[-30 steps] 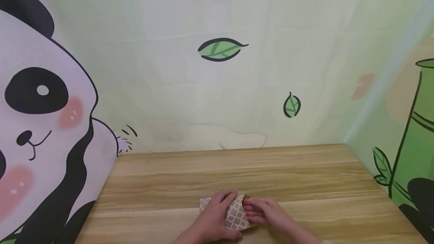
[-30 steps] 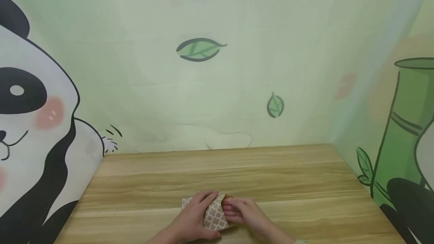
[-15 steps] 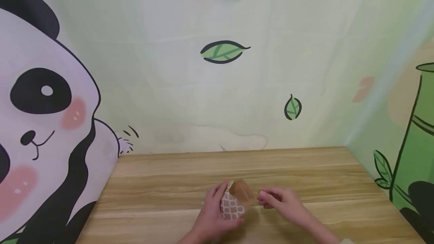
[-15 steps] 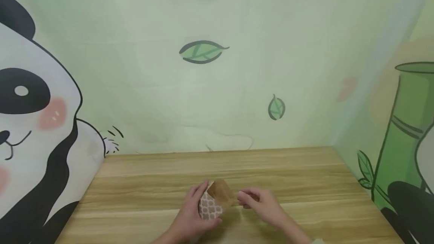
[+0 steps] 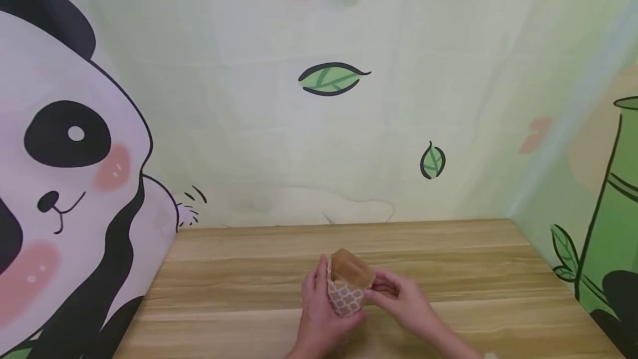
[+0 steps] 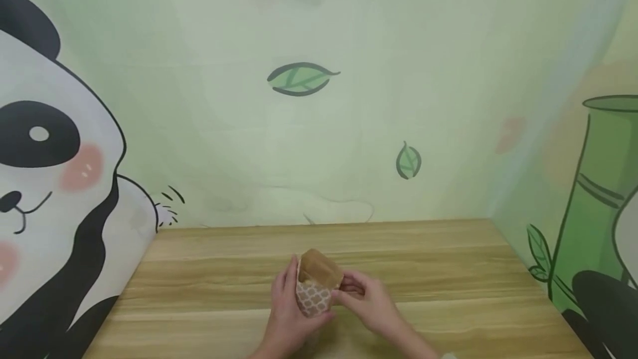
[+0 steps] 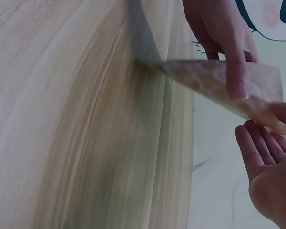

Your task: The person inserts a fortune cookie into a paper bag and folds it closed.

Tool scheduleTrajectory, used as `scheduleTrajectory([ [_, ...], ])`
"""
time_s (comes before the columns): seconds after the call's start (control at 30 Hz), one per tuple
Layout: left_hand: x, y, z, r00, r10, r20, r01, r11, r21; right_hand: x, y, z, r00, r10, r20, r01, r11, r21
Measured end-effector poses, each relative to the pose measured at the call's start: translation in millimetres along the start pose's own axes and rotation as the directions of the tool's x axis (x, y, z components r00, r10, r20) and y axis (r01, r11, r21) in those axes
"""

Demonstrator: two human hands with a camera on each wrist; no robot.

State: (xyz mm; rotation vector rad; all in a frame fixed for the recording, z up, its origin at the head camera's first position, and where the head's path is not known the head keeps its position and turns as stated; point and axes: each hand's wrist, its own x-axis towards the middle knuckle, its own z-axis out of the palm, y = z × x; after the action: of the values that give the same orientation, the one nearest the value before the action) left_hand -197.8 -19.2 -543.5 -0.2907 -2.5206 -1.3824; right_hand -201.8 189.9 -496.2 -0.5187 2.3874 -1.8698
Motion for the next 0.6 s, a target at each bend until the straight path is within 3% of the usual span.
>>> scheduleTrajectory([
  [0.13, -0.9, 0.8, -1.4, 1.0, 0.012, 0.022, -0.012, 1.0, 0.011, 2.2, -2.2, 4.2, 0.998, 0.002, -0.068, -0.005, 0.998, -0.057],
  [0.33, 0.6, 0.5, -8.8, 0.996, 0.012, 0.085, -0.009, 1.0, -0.03, 2.5, -4.3, 3.7, 0.996, 0.004, -0.085, -0.008, 0.999, -0.053],
  [0.47, 2.3, -0.1, -18.8, 0.987, 0.007, 0.161, 0.009, 0.995, -0.097, 3.6, -1.9, 2.1, 0.995, 0.011, -0.1, -0.015, 0.999, -0.036],
  [0.6, 8.6, -0.2, -31.4, 0.976, -0.018, 0.216, 0.067, 0.973, -0.221, 8.3, 3.8, -1.1, 0.991, 0.024, -0.129, -0.028, 0.999, -0.03],
])
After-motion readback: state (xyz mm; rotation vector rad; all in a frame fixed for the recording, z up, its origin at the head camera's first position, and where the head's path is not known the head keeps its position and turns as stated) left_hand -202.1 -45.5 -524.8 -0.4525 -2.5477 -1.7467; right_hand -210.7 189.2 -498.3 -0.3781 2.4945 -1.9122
